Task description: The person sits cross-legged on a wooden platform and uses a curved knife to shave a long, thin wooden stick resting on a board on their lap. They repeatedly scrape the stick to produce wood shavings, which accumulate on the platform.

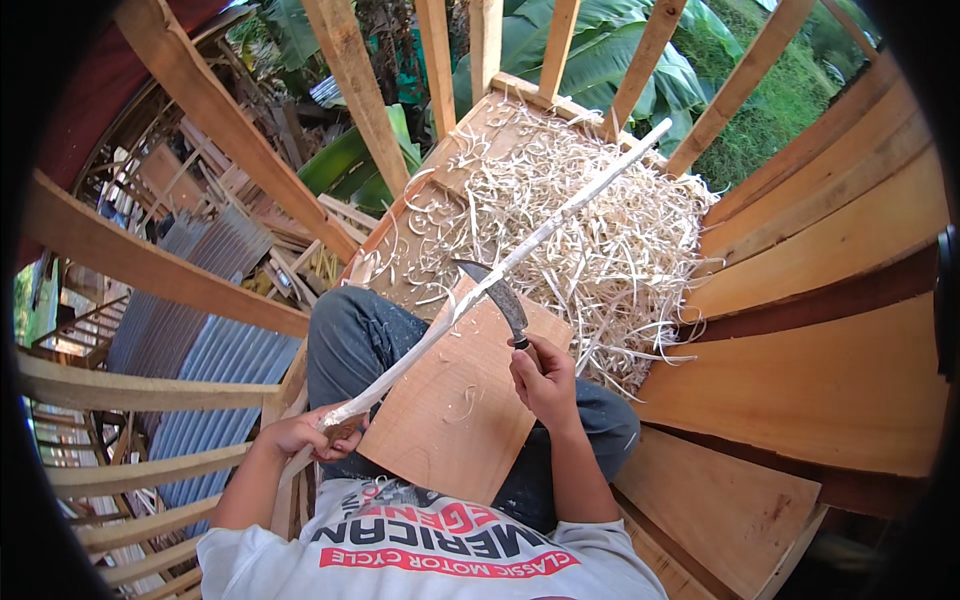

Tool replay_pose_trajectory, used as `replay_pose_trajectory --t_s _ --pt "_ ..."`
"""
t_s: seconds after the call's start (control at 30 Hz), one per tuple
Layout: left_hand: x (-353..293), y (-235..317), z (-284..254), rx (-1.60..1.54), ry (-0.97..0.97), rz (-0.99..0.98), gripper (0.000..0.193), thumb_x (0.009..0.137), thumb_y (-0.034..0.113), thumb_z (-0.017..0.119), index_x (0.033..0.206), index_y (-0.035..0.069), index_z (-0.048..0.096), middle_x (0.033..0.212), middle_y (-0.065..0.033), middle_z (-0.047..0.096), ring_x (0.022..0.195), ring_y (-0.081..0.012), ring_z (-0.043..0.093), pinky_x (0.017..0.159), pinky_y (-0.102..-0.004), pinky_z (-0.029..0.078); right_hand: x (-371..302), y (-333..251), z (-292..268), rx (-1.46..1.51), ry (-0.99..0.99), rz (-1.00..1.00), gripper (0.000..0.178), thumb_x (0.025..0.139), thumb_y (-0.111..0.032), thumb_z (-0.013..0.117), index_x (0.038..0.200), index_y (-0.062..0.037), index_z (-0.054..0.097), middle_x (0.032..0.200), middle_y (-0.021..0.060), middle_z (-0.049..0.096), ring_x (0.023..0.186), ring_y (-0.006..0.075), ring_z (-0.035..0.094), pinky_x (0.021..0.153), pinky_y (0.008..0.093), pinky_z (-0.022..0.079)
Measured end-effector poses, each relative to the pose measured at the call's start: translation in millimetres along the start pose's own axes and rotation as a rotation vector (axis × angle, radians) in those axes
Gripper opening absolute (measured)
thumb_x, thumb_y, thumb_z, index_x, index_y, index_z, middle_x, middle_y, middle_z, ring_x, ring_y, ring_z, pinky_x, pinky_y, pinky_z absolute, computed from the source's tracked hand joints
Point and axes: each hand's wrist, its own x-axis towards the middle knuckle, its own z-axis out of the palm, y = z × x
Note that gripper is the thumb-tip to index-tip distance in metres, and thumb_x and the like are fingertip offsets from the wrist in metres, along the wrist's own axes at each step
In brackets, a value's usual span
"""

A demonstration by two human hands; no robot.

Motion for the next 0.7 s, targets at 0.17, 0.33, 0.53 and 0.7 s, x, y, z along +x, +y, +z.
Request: replay_pose_trajectory --t_s 0.17,0.33,0.53,0.7 --pt "2 -21 -16 -0.122 0.008 0.007 0.071 0.049 -0.005 0.053 0.119 0.005 0.043 0.074 -0.0033 0.037 0.053 -0.0074 0.037 0.043 -0.0195 0.028 -4 23 9 -0.242 0.104 -0.001 0.030 0.087 -0.011 0.067 0.112 0.0039 0.062 0.067 -0.0035 0.055 0.059 0.0020 0.047 0.052 0.0194 0.036" --pt "10 -21 -29 -0.145 -0.042 -0.030 0.070 0.051 -0.006 0.054 0.119 0.004 0.043 0.073 -0.0027 0.038 0.052 -0.0065 0.037 0.042 -0.0190 0.029 -3 25 10 -0.470 0.132 -0.188 0.030 0.088 -0.008 0.065 0.116 0.0028 0.059 0.065 -0.0052 0.050 0.055 0.0014 0.045 0.049 0.0179 0.036" --pt "13 -15 -33 -0.145 -0.049 -0.065 0.068 0.054 -0.002 0.058 0.120 0.004 0.044 0.070 -0.0028 0.039 0.050 -0.0073 0.037 0.041 -0.0207 0.029 1 11 5 -0.214 -0.037 0.113 0.023 0.093 -0.013 0.058 0.111 0.0013 0.059 0.058 -0.0032 0.048 0.043 0.0035 0.043 0.040 0.0194 0.034" --pt "17 -11 -27 -0.080 0.018 -0.033 0.068 0.055 -0.002 0.056 0.121 0.000 0.045 0.066 -0.0023 0.040 0.045 -0.0067 0.035 0.038 -0.0211 0.027 -5 0 15 -0.124 -0.430 0.367 0.023 0.097 -0.019 0.051 0.105 0.0004 0.059 0.053 -0.0010 0.047 0.035 0.0046 0.039 0.032 0.0203 0.028"
